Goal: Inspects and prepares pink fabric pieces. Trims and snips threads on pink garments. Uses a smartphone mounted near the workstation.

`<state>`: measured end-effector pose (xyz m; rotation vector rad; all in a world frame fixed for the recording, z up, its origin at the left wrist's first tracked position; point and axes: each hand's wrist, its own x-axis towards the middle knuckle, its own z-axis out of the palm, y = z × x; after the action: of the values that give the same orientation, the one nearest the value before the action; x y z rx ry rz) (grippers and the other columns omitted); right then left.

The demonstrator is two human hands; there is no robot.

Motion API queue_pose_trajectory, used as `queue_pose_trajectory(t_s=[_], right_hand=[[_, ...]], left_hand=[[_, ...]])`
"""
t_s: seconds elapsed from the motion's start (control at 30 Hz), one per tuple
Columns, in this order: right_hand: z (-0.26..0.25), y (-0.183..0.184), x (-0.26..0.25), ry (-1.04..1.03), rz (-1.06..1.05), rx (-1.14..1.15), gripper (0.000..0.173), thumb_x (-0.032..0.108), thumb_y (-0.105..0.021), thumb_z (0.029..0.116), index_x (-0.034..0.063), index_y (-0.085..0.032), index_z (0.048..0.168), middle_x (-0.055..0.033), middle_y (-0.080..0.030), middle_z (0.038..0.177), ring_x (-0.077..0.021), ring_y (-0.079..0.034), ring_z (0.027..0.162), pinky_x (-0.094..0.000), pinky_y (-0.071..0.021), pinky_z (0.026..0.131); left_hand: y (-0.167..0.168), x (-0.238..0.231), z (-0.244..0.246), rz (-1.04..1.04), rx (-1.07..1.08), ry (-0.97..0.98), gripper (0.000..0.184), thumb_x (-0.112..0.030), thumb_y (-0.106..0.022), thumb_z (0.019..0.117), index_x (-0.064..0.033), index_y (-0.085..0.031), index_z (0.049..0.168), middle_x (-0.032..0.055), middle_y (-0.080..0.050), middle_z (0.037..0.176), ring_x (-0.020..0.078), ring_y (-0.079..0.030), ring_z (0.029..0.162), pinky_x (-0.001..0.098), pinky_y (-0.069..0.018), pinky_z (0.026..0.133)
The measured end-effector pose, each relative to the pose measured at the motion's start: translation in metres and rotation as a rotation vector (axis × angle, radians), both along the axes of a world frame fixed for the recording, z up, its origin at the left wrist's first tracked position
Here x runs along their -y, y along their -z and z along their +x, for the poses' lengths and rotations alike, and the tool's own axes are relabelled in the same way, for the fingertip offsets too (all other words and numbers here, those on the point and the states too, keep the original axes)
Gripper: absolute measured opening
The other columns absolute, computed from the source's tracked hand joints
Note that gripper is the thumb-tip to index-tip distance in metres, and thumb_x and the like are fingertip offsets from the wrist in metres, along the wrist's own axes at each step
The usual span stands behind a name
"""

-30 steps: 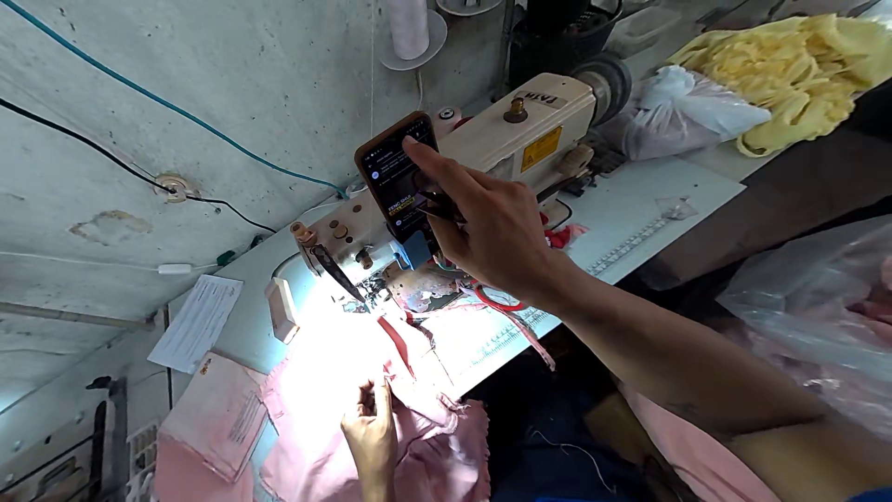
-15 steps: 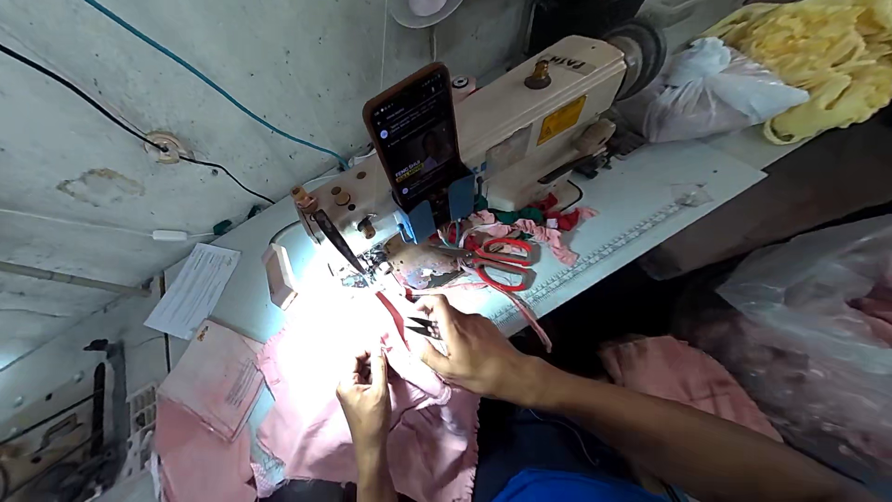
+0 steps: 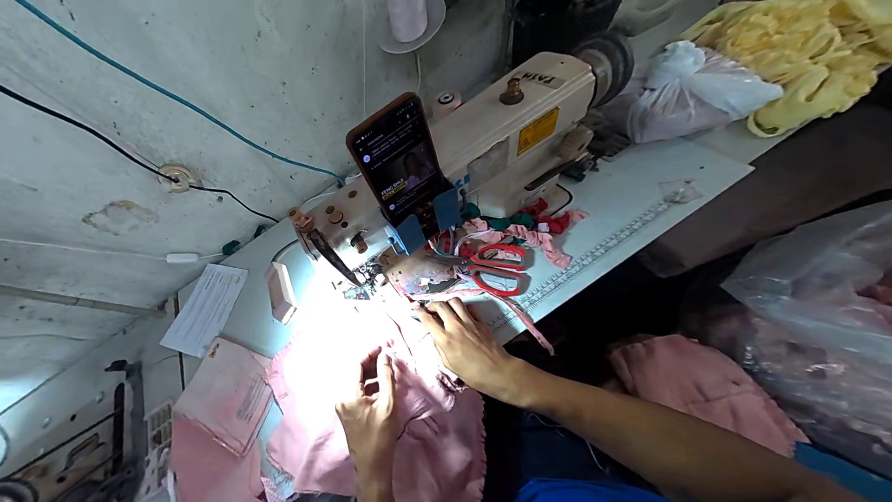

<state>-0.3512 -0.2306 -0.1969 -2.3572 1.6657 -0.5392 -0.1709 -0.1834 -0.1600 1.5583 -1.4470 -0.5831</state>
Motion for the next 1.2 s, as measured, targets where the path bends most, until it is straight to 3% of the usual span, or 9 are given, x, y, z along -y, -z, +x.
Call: queue_pose_trajectory(t_s=[0.13, 0.23, 0.33, 0.43, 0.53, 0.7, 0.93, 1.1, 1.2], right_hand=[[-0.009, -0.008, -0.003, -0.006, -0.139, 0.159, 0.039, 0.02, -0.05, 0.0985, 0.0158, -0.068, 0.133, -0.0085, -0.068, 0.126, -0.0295, -0.063, 0.115, -0.0453, -0.0534, 0.088], [-0.031, -0.046, -0.002, -0.033, -0.162, 0.452, 0.035, 0.024, -0.054, 0.0996, 0.0119, -0.07, 0.129, -0.007, -0.07, 0.125, -0.0255, -0.064, 0.118, -0.0465, -0.0526, 0.098], [-0.061, -0.085, 0.021, 0.004, -0.28, 0.545, 0.037, 0.024, -0.055, 0.1008, 0.0073, -0.065, 0.133, -0.0089, -0.069, 0.12, -0.0236, -0.064, 0.113, -0.0451, -0.055, 0.094], [-0.082, -0.121, 0.05, 0.082, -0.347, 0.512, 0.052, 0.025, -0.054, 0.101, 0.0046, -0.049, 0.148, -0.0136, -0.062, 0.134, -0.0269, -0.059, 0.121, -0.0437, -0.0527, 0.096], [-0.085, -0.14, 0.07, 0.092, -0.344, 0.46, 0.061, 0.023, -0.055, 0.1001, 0.006, -0.039, 0.157, -0.013, -0.054, 0.147, -0.03, -0.052, 0.132, -0.0473, -0.0462, 0.105], [-0.077, -0.137, 0.084, 0.042, -0.308, 0.398, 0.062, 0.024, -0.057, 0.0978, 0.0084, -0.042, 0.156, -0.0124, -0.055, 0.143, -0.0316, -0.052, 0.128, -0.0479, -0.0467, 0.101], [-0.073, -0.137, 0.086, 0.043, -0.308, 0.456, 0.064, 0.023, -0.06, 0.0946, 0.0087, -0.046, 0.155, -0.0117, -0.054, 0.141, -0.029, -0.051, 0.124, -0.0446, -0.0457, 0.099], [-0.076, -0.143, 0.089, 0.012, -0.317, 0.576, 0.068, 0.021, -0.064, 0.0905, 0.0063, -0.046, 0.154, -0.0136, -0.054, 0.141, -0.0279, -0.052, 0.126, -0.0453, -0.0462, 0.101], [-0.076, -0.151, 0.097, -0.039, -0.301, 0.692, 0.069, 0.024, -0.064, 0.0913, 0.0064, -0.045, 0.155, -0.0131, -0.052, 0.141, -0.0202, -0.054, 0.127, -0.0342, -0.0516, 0.098]], left_hand=[[-0.034, 0.002, -0.008, -0.205, 0.036, 0.093, 0.029, -0.019, -0.061, 0.1007, 0.005, -0.067, 0.115, 0.0028, -0.073, 0.09, 0.0084, -0.072, 0.072, 0.0261, -0.0641, 0.063], [-0.067, 0.009, -0.015, -0.323, 0.162, 0.112, 0.03, -0.021, -0.061, 0.1017, 0.0035, -0.066, 0.119, 0.0044, -0.071, 0.102, 0.0072, -0.07, 0.091, 0.0255, -0.0618, 0.078], [-0.095, 0.029, -0.028, -0.454, 0.498, 0.029, 0.04, -0.031, -0.067, 0.0972, -0.0017, -0.067, 0.124, 0.0166, -0.065, 0.119, 0.0246, -0.056, 0.116, 0.0384, -0.0446, 0.1], [-0.117, 0.056, -0.046, -0.505, 0.761, -0.001, 0.059, -0.042, -0.066, 0.095, -0.0056, -0.059, 0.141, 0.0204, -0.056, 0.138, 0.0402, -0.046, 0.129, 0.055, -0.0319, 0.108], [-0.126, 0.082, -0.059, -0.47, 0.887, 0.0, 0.078, -0.052, -0.062, 0.0942, -0.0063, -0.044, 0.154, 0.0149, -0.046, 0.156, 0.0406, -0.038, 0.143, 0.0615, -0.0232, 0.116], [-0.121, 0.103, -0.07, -0.395, 0.959, 0.015, 0.076, -0.048, -0.052, 0.1, 0.0001, -0.037, 0.157, 0.0188, -0.048, 0.153, 0.0412, -0.031, 0.149, 0.0677, -0.0068, 0.12], [-0.119, 0.106, -0.074, -0.408, 0.911, 0.079, 0.065, -0.041, -0.049, 0.1001, -0.0012, -0.047, 0.152, 0.016, -0.054, 0.148, 0.0381, -0.034, 0.148, 0.0672, -0.0037, 0.121], [-0.128, 0.108, -0.076, -0.486, 0.772, 0.139, 0.073, -0.033, -0.054, 0.0923, -0.0021, -0.039, 0.157, 0.0181, -0.05, 0.149, 0.0378, -0.035, 0.147, 0.0676, -0.0064, 0.121], [-0.137, 0.11, -0.078, -0.479, 0.65, 0.193, 0.081, -0.027, -0.058, 0.0897, -0.0024, -0.03, 0.161, 0.0212, -0.043, 0.155, 0.0357, -0.038, 0.146, 0.066, -0.0147, 0.12]])
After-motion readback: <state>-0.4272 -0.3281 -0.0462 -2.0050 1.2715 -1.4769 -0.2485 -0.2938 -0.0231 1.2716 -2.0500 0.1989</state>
